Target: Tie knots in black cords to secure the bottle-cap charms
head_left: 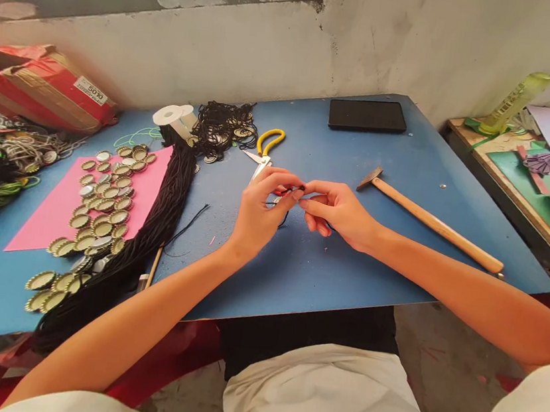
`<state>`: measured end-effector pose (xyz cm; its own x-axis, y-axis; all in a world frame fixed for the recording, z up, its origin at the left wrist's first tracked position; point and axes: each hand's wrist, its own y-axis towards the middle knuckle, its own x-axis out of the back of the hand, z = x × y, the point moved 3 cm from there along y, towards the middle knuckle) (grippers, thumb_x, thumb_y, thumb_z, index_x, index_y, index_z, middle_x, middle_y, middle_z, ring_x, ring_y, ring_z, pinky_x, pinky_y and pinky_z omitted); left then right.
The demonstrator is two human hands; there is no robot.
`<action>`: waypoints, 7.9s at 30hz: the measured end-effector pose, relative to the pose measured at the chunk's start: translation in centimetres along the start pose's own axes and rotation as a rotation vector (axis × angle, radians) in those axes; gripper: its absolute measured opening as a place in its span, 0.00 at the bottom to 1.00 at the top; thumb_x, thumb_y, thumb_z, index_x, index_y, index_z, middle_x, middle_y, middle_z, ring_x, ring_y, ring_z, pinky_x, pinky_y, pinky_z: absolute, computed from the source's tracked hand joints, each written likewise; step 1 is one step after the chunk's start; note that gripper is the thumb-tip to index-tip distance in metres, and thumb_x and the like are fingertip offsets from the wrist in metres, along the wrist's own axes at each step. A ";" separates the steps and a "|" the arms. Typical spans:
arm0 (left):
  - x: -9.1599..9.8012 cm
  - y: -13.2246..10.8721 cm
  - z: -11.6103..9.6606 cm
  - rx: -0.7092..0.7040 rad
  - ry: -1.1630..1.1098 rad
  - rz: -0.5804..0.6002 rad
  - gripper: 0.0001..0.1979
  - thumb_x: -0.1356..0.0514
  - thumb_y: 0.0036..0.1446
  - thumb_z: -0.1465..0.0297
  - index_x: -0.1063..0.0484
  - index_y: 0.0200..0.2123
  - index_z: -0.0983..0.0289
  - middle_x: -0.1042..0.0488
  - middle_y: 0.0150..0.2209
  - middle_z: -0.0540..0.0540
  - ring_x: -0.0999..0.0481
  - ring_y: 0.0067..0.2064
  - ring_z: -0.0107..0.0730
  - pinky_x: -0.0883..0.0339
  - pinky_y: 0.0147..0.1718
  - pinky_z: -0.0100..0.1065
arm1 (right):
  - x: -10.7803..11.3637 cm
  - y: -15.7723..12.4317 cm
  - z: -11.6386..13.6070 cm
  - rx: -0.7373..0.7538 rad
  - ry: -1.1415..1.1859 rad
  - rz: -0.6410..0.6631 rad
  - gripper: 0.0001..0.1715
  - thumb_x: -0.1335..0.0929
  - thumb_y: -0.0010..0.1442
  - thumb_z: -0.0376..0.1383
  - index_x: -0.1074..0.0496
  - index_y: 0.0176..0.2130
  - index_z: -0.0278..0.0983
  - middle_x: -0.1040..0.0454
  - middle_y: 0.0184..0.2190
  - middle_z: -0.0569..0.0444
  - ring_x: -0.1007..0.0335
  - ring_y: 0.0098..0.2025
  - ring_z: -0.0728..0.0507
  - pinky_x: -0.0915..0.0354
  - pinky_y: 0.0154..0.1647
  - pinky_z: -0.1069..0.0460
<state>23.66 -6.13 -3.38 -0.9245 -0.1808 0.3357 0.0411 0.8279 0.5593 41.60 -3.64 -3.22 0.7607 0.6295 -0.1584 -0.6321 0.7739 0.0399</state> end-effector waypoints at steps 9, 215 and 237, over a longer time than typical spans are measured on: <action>0.7 -0.1 -0.5 -0.078 0.250 -0.021 0.08 0.32 0.72 0.66 0.21 0.36 0.58 0.17 0.40 0.53 0.21 0.38 0.34 0.25 0.41 0.35 | -0.1 0.1 -0.3 -0.019 -0.051 -0.008 0.23 0.19 0.65 0.52 0.22 0.45 0.38 0.24 0.21 0.61 0.41 0.17 0.52 0.49 0.17 0.54; 0.1 -0.2 -2.8 0.293 0.075 0.321 0.06 0.41 0.66 0.67 0.28 0.36 0.61 0.25 0.31 0.50 0.30 0.32 0.30 0.37 0.33 0.33 | 1.0 -1.0 1.1 0.208 -0.763 -0.198 0.09 0.31 0.75 0.44 0.30 0.44 0.42 0.43 0.19 0.68 0.50 0.23 0.48 0.48 0.32 0.50; 0.4 0.0 -2.7 0.331 0.060 0.285 0.06 0.40 0.66 0.67 0.27 0.36 0.62 0.23 0.33 0.51 0.28 0.33 0.31 0.35 0.35 0.35 | 0.9 -1.5 1.1 0.337 -1.158 -0.211 0.14 0.32 0.78 0.40 0.15 0.50 0.40 0.25 0.26 0.56 0.36 0.27 0.46 0.45 0.35 0.50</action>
<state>24.31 -7.65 -1.26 -0.8698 0.0571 0.4901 0.1587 0.9728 0.1684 43.42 -4.17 -2.37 0.6343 0.0467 0.7717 -0.5417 0.7390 0.4005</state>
